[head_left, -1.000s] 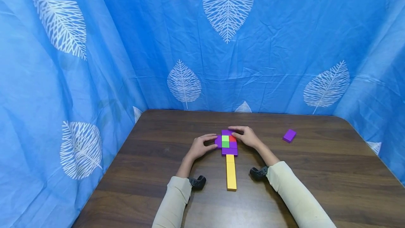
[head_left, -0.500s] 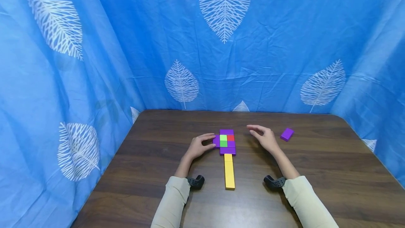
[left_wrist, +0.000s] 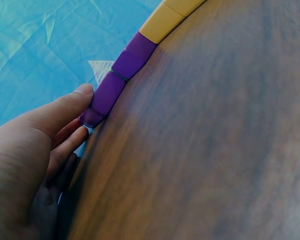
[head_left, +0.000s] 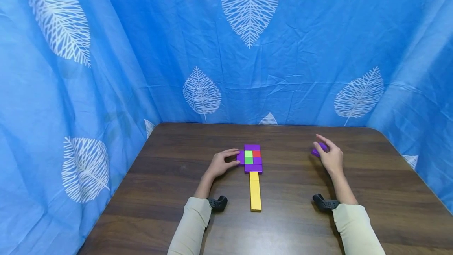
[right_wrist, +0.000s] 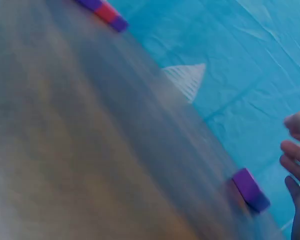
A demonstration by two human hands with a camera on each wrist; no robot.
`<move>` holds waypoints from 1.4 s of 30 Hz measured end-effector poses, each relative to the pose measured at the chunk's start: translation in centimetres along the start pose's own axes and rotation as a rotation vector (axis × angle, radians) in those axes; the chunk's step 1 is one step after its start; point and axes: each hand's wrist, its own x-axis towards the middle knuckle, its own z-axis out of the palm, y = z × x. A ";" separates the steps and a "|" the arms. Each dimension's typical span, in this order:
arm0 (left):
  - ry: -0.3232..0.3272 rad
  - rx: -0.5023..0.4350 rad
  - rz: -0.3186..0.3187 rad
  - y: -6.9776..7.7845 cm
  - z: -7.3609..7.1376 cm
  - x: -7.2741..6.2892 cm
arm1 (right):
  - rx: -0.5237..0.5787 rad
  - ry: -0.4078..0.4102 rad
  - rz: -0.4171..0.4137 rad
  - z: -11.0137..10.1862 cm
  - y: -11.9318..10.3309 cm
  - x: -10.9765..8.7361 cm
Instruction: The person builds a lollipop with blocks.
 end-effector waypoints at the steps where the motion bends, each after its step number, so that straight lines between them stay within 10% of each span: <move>1: 0.000 -0.001 -0.002 0.0 0.0 0.0 | 0.007 0.001 0.008 -0.3 0.4 0.0; 18: -0.007 -0.002 0.015 -0.2 0.1 0.0 | -0.232 -0.295 0.069 -2.5 2.6 -0.3; 42: -0.011 0.001 -0.022 0.1 0.1 -0.1 | -0.243 -0.342 0.013 -1.9 1.4 -0.7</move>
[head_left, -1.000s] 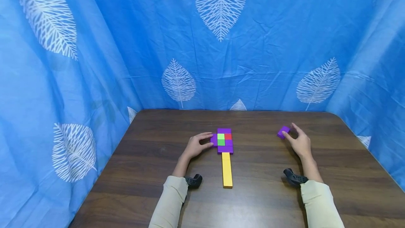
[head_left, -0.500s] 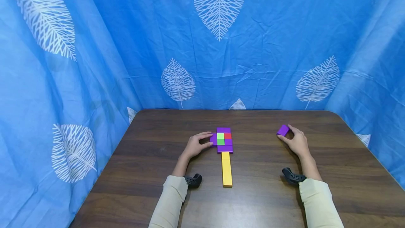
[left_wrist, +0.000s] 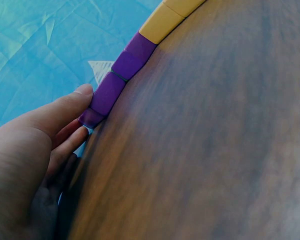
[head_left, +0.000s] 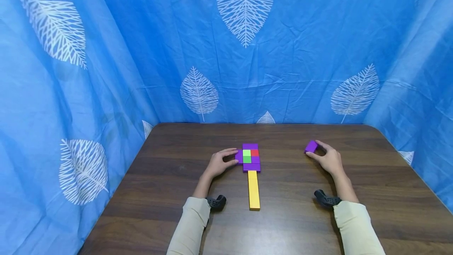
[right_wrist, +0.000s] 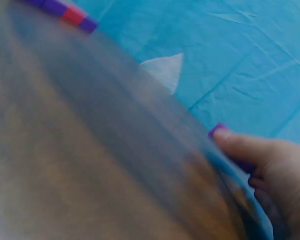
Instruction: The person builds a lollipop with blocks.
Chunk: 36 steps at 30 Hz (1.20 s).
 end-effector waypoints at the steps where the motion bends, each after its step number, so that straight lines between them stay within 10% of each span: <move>1: -0.001 0.000 -0.002 0.0 0.0 0.0 | 0.013 -0.006 -0.007 0.1 -0.3 0.0; 18: 0.015 0.001 0.012 0.0 0.0 0.0 | 0.173 -0.232 -0.285 5.9 -8.4 0.1; 36: 0.010 -0.009 0.011 0.0 0.0 0.0 | 0.131 -0.241 -0.371 8.4 -8.3 -1.4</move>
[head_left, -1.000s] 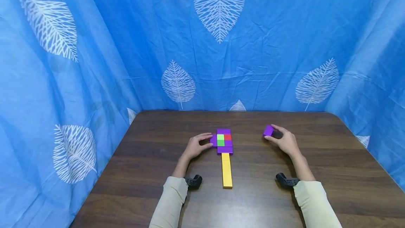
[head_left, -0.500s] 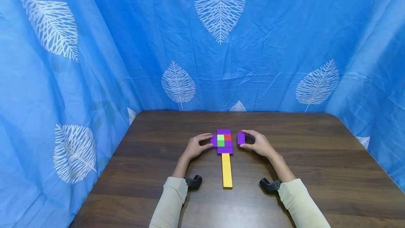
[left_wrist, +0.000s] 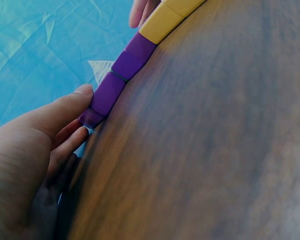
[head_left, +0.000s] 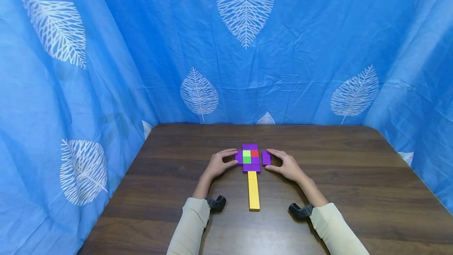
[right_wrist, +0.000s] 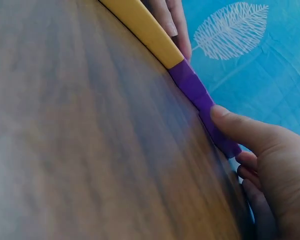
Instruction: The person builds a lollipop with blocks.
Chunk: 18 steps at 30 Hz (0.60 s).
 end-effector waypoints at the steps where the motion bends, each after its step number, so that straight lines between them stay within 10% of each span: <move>1: 0.001 0.001 0.002 0.0 0.0 0.0 | 0.005 0.009 -0.004 0.1 0.0 -0.1; 18: -0.004 0.003 0.016 -0.1 -0.1 -0.1 | -0.031 0.012 -0.045 0.7 -0.6 0.1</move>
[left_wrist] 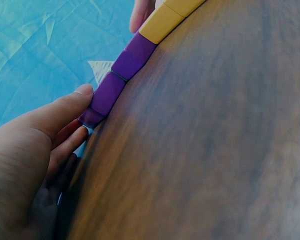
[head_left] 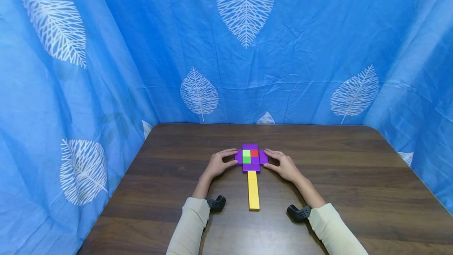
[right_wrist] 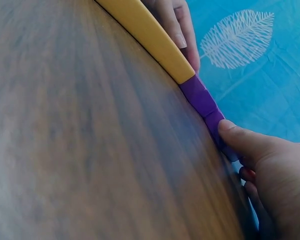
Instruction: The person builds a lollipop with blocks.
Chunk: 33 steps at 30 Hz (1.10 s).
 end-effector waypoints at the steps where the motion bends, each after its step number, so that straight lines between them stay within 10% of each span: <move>1: 0.001 -0.001 0.002 0.0 0.0 0.0 | 0.000 -0.005 0.000 0.0 0.0 0.0; 33: 0.011 0.009 0.002 0.2 0.0 0.1 | -0.011 -0.020 -0.015 0.2 0.0 0.2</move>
